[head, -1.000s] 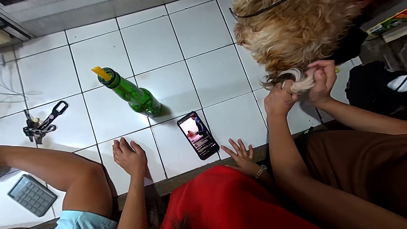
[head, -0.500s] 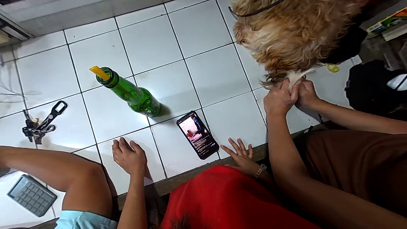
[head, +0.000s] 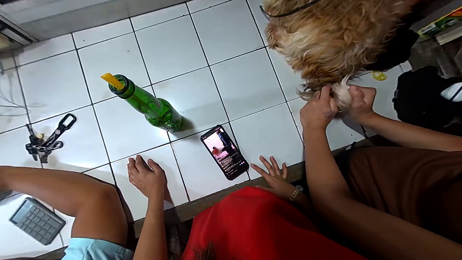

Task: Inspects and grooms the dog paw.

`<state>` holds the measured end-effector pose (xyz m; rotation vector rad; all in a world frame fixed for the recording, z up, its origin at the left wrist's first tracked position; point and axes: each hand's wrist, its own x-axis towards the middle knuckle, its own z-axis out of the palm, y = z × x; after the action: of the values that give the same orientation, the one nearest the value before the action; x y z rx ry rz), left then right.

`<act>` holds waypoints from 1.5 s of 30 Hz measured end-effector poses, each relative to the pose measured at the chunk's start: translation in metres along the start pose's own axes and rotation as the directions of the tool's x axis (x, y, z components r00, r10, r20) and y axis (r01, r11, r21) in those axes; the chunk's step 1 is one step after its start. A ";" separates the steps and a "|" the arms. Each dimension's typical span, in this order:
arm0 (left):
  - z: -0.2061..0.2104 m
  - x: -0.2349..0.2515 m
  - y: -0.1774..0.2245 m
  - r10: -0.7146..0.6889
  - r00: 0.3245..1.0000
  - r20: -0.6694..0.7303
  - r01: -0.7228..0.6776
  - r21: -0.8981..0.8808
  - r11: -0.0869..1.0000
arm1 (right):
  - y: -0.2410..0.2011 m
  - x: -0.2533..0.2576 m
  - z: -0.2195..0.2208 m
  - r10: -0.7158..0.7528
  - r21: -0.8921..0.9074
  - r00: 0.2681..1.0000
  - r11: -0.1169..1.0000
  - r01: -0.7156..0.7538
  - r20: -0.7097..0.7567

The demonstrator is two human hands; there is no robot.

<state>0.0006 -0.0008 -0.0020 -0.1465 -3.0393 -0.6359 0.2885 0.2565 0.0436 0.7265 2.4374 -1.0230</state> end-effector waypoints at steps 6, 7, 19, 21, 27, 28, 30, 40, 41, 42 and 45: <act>0.000 0.000 0.000 -0.003 1.000 0.001 0.003 0.000 1.000 | 0.001 0.001 0.001 0.005 -0.007 1.000 1.000 -0.005 0.003; 0.000 0.000 0.000 -0.002 1.000 0.000 0.002 0.003 1.000 | 0.001 0.001 0.001 0.005 -0.006 1.000 1.000 -0.005 0.005; 0.000 0.000 0.001 0.002 1.000 -0.002 -0.002 0.009 1.000 | 0.003 0.000 0.003 -0.017 0.001 1.000 1.000 0.017 -0.026; -0.002 0.000 0.002 0.002 1.000 0.007 -0.002 0.002 1.000 | 0.004 0.000 0.005 -0.029 -0.002 0.998 1.000 0.029 -0.047; -0.001 0.000 0.000 0.002 1.000 0.005 -0.002 0.007 1.000 | 0.002 0.001 0.002 -0.010 0.006 1.000 1.000 0.010 -0.013; 0.000 0.000 0.000 0.001 1.000 0.003 -0.001 0.007 1.000 | 0.002 0.001 0.002 -0.011 0.006 1.000 1.000 0.011 -0.013; 0.000 0.000 0.000 0.003 1.000 0.004 -0.003 0.007 1.000 | 0.002 0.001 0.001 -0.007 0.000 1.000 1.000 0.007 -0.003; -0.001 -0.001 0.001 0.005 1.000 -0.006 -0.005 0.000 1.000 | 0.001 0.002 -0.001 0.012 -0.003 0.999 1.000 -0.012 0.031; -0.001 -0.001 0.001 0.006 1.000 -0.006 -0.006 0.001 1.000 | 0.001 0.001 -0.001 0.009 -0.005 1.000 1.000 -0.009 0.026; -0.001 -0.001 0.001 0.004 1.000 -0.006 -0.004 0.004 1.000 | 0.001 0.001 0.000 0.005 -0.005 1.000 1.000 -0.005 0.019; 0.000 0.000 0.000 0.004 1.000 -0.006 -0.004 0.012 1.000 | 0.001 0.001 0.000 0.004 -0.010 1.000 1.000 -0.004 0.015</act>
<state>0.0007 -0.0008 -0.0018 -0.1500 -3.0359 -0.6172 0.2885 0.2577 0.0423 0.7178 2.4253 -1.0102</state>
